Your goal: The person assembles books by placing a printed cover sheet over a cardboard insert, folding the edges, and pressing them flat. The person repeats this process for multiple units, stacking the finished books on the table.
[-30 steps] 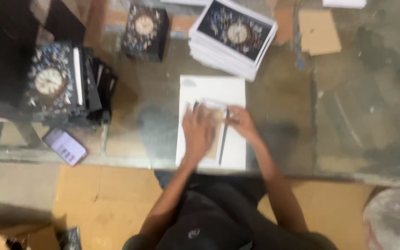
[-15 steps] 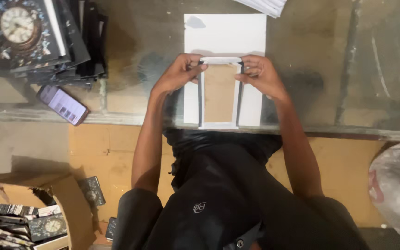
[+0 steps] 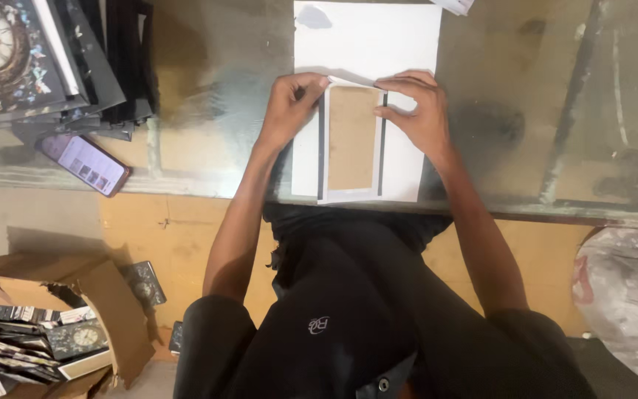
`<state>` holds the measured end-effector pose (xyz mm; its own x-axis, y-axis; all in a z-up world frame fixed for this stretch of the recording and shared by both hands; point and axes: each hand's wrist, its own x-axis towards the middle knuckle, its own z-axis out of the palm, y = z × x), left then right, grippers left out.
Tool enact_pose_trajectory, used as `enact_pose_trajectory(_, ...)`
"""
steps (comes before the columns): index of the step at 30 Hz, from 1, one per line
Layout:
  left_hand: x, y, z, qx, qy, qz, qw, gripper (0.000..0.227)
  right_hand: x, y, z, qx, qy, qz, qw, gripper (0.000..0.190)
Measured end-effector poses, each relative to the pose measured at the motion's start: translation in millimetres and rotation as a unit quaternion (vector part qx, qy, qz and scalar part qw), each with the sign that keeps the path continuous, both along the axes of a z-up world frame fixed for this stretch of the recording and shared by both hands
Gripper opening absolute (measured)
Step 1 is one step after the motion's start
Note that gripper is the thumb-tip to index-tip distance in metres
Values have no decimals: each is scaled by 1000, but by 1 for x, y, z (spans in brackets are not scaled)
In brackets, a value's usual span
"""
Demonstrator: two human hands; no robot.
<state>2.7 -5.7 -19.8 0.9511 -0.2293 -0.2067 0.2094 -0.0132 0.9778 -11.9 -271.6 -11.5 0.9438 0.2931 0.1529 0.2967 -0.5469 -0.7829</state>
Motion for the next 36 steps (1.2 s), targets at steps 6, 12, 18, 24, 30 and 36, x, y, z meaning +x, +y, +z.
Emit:
enact_pose_trajectory(6,3,-11,-4,70,37,84,993,34,5,1,1,5,5,-19,1000,43)
enact_pose_trajectory(12,3,-13,1,8,25,89,996,21,6,-3,-1,28,25,-19,999,39)
enact_pose_trajectory(18,3,-15,2,-29,64,117,991,24,8,-7,-10,135,117,-31,983,28)
enact_pose_trajectory(24,-1,-16,7,-112,90,151,978,13,8,-7,-14,261,259,-18,930,25)
enact_pose_trajectory(30,-2,-18,17,-81,93,146,982,18,5,-6,-16,272,291,-67,915,24)
enact_pose_trajectory(36,-5,-16,15,-114,126,37,985,37,4,-8,-22,283,294,-71,910,23)
